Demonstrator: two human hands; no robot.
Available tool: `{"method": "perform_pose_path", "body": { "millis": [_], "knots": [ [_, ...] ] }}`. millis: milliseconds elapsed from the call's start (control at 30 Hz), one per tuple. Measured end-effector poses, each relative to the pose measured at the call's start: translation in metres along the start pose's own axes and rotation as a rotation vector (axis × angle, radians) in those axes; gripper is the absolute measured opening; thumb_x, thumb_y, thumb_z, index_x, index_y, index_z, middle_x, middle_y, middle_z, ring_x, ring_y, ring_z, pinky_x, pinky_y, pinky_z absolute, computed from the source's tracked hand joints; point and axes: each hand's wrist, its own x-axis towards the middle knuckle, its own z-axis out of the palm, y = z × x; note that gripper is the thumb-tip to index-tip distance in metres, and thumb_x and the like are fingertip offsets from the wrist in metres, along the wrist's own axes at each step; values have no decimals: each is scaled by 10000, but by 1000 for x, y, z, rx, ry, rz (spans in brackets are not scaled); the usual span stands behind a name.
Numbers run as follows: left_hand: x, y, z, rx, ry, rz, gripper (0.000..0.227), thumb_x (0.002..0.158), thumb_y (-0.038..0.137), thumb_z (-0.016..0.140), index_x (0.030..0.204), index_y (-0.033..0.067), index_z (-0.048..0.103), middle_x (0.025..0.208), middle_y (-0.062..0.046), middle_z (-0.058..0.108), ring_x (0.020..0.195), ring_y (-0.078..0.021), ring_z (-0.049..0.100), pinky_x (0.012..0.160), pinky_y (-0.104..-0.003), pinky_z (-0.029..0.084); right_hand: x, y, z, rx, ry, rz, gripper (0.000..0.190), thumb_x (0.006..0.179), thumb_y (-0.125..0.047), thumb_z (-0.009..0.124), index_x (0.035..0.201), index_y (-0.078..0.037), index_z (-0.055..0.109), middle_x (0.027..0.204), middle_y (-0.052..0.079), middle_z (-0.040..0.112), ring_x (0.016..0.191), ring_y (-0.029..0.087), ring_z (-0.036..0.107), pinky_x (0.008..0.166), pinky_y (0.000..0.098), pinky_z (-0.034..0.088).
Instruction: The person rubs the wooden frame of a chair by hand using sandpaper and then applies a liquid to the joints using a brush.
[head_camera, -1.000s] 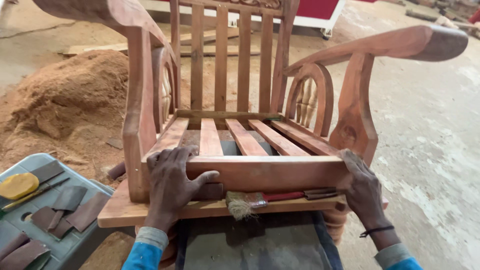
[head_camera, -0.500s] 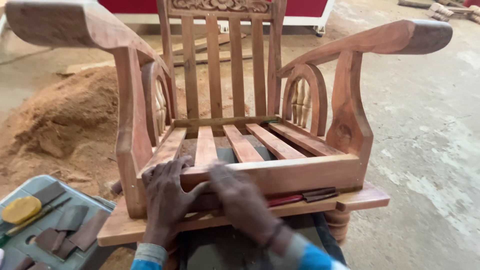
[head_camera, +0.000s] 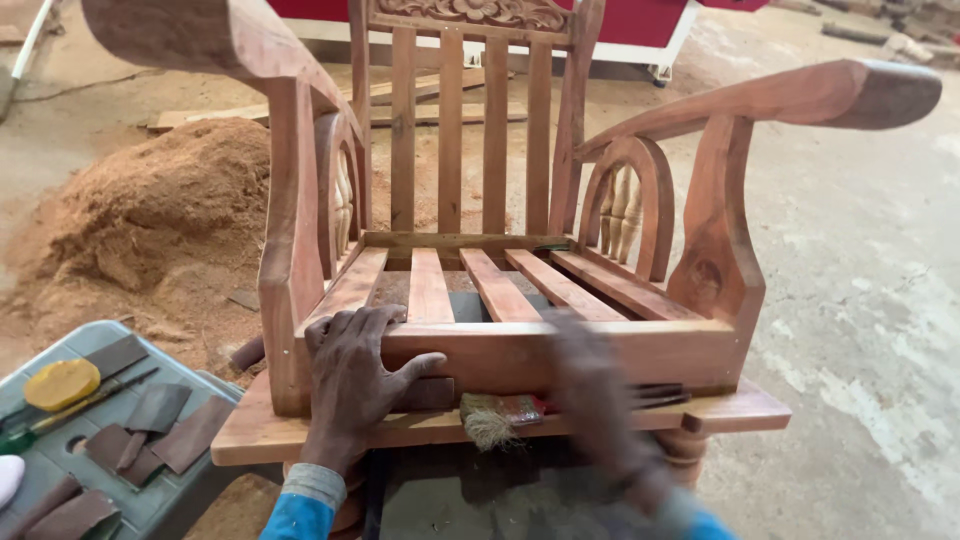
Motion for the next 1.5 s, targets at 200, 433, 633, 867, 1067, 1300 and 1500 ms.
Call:
{"method": "perform_pose_path", "body": {
  "millis": [200, 433, 633, 867, 1067, 1300, 1500],
  "knots": [
    [3, 3, -1, -109, 82, -2, 474, 876, 334, 659, 1287, 100, 649, 1182, -92, 717, 1128, -286, 618, 995, -424, 391, 44, -127, 71, 104, -113, -256, 651, 849, 25, 549, 1480, 125, 425, 1516, 302, 509, 1473, 361, 478, 1246, 436, 334],
    [-1, 1, 6, -65, 10, -39, 771, 670, 593, 829, 1209, 66, 666, 1025, -109, 715, 1024, -287, 632, 987, -449, 378, -23, 55, -27, -143, -102, -33, 645, 805, 82, 477, 1439, -21, 547, 1453, 195, 580, 1372, 354, 535, 1155, 460, 425],
    [-3, 5, -3, -17, 78, 64, 645, 734, 596, 811, 1097, 75, 700, 1073, -109, 722, 1083, -302, 620, 1009, -474, 356, -28, 104, -74, -345, -36, 215, 631, 759, 75, 511, 1390, 84, 537, 1391, 297, 582, 1270, 444, 566, 1100, 490, 447],
    [-7, -3, 9, -37, 78, 95, 649, 747, 545, 808, 1184, 87, 667, 1088, -101, 726, 1084, -311, 621, 1007, -473, 359, 22, -88, 44, 150, -127, -91, 551, 839, 30, 532, 1385, 101, 517, 1427, 298, 564, 1369, 398, 525, 1154, 459, 406],
    [3, 3, 4, -46, 33, 0, 849, 667, 494, 865, 1340, 39, 615, 1041, -109, 717, 1039, -287, 632, 996, -481, 377, 21, -61, 47, 186, -158, -211, 609, 854, -54, 537, 1437, 109, 469, 1462, 299, 536, 1405, 386, 502, 1169, 451, 380],
    [-1, 4, 5, -41, 36, 4, 687, 689, 518, 875, 1174, 71, 680, 1053, -107, 718, 1034, -306, 637, 965, -444, 414, -20, 103, -101, -125, -77, 123, 590, 802, 49, 576, 1391, 14, 601, 1408, 222, 613, 1326, 373, 572, 1125, 464, 426],
    [-1, 38, -12, -176, 113, 34, 502, 820, 390, 846, 1160, 61, 679, 1149, -143, 707, 1111, -312, 644, 1005, -437, 452, -14, 80, -111, 455, 111, 475, 671, 764, 148, 336, 1361, 36, 620, 1309, 134, 700, 1220, 200, 672, 1088, 326, 528]
  ]
}}
